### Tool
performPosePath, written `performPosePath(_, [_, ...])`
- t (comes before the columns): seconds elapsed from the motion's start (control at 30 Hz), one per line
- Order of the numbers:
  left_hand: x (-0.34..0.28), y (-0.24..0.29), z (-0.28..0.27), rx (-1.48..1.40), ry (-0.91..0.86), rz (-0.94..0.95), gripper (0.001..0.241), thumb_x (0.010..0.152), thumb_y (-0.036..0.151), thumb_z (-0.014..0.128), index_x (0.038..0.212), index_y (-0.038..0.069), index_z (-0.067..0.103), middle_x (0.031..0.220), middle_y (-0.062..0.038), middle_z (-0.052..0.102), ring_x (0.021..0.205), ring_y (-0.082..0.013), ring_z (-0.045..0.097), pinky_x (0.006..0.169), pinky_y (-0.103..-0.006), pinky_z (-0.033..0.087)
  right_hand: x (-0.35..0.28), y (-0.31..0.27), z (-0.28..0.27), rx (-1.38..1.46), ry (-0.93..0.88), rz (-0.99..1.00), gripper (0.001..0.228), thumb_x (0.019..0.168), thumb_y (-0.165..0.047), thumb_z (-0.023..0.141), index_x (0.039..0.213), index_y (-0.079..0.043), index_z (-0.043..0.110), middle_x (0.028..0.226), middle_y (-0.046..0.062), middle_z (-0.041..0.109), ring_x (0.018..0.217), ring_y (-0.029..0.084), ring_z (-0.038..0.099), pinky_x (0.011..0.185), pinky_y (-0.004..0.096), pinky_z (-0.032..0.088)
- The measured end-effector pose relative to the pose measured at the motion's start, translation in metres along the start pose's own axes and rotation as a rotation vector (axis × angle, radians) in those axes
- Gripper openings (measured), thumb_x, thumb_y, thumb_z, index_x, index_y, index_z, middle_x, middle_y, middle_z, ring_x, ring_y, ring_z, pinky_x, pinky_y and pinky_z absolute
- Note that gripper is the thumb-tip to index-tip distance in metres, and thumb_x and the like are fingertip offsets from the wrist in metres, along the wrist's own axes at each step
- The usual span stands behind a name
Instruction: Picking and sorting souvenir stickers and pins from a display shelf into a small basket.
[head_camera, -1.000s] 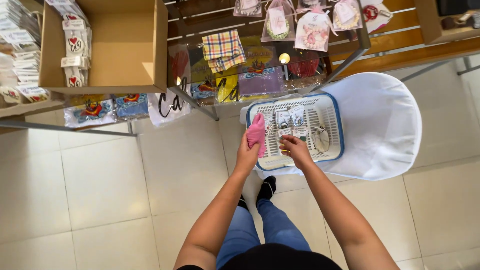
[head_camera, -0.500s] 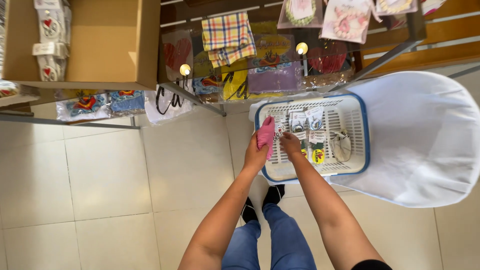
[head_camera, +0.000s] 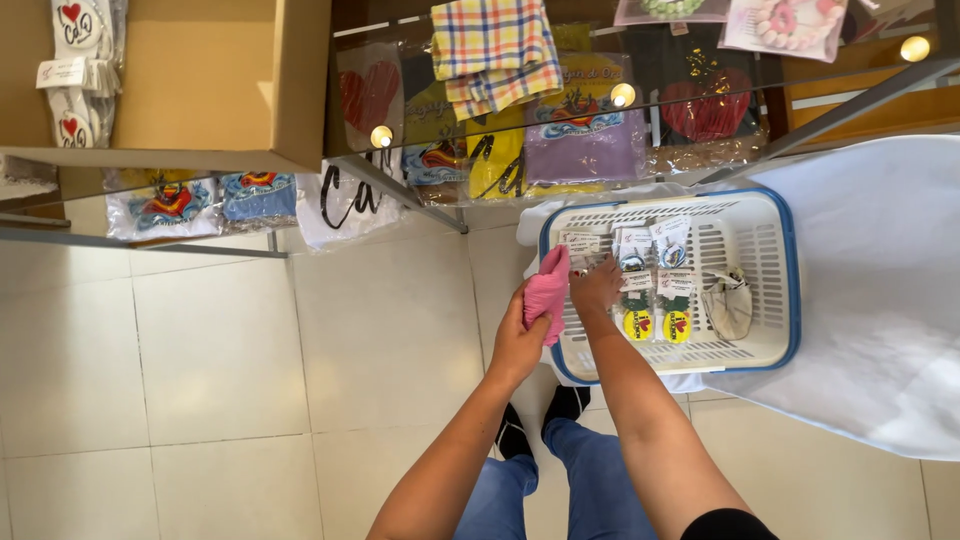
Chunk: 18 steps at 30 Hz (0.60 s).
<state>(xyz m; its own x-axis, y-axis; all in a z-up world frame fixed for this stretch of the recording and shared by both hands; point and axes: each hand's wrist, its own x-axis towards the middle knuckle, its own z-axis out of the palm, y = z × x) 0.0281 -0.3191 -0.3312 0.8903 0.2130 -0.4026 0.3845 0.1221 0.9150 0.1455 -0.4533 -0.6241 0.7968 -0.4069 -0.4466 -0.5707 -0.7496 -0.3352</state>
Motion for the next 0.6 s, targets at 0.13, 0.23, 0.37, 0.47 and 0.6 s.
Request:
performPosePath(0.13, [-0.011,0.009,-0.007,-0.082,-0.007,0.029,0.064,0.09,0.003,0.058,0.152,0.011,0.044,0.144,-0.019,0.055,0.137,-0.0261,0.049,0.116,-0.0471,0.037,-0.002,0.013,-0.002,0.299,0.038,-0.122,0.068,0.073,-0.027,0.087,0.131,-0.006,0.056,0.128,0.02,0.055,0.124,0.044,0.057,0.108,0.052,0.047])
performPosePath(0.23, [-0.023,0.02,-0.013,-0.082,-0.005,0.045,0.062,0.091,0.002,0.058,0.151,0.01,0.044,0.14,-0.018,0.058,0.133,-0.0267,0.053,0.113,-0.048,0.04,-0.002,0.025,-0.006,0.307,-0.011,-0.174,0.045,0.075,-0.031,0.087,0.108,-0.007,0.068,0.096,0.017,0.072,0.102,0.039,0.071,0.091,0.048,0.055])
performPosePath(0.37, [-0.036,0.027,-0.023,-0.062,0.008,0.045,0.062,0.09,0.003,0.06,0.15,0.013,0.047,0.139,-0.015,0.06,0.132,-0.0239,0.054,0.112,-0.0458,0.042,0.002,0.047,-0.009,0.322,0.009,-0.101,0.047,0.075,-0.039,0.087,0.106,-0.008,0.069,0.101,0.018,0.073,0.106,0.04,0.07,0.09,0.049,0.055])
performPosePath(0.47, [-0.046,0.027,-0.029,-0.053,0.011,0.044,0.062,0.09,0.005,0.061,0.15,0.014,0.047,0.139,-0.014,0.06,0.133,-0.024,0.054,0.112,-0.0456,0.042,-0.037,0.036,-0.048,0.476,-0.052,-0.068,0.043,0.079,-0.037,0.087,0.103,-0.007,0.066,0.101,0.017,0.07,0.103,0.037,0.069,0.087,0.048,0.054])
performPosePath(0.6, [-0.067,0.032,-0.031,-0.135,0.006,0.09,0.063,0.089,0.0,0.06,0.149,0.013,0.048,0.136,-0.014,0.062,0.129,-0.021,0.054,0.11,-0.0443,0.043,-0.057,0.049,-0.072,0.792,-0.288,0.039,0.064,0.086,-0.031,0.088,0.134,-0.003,0.055,0.118,0.018,0.06,0.086,0.029,0.067,0.077,0.041,0.059])
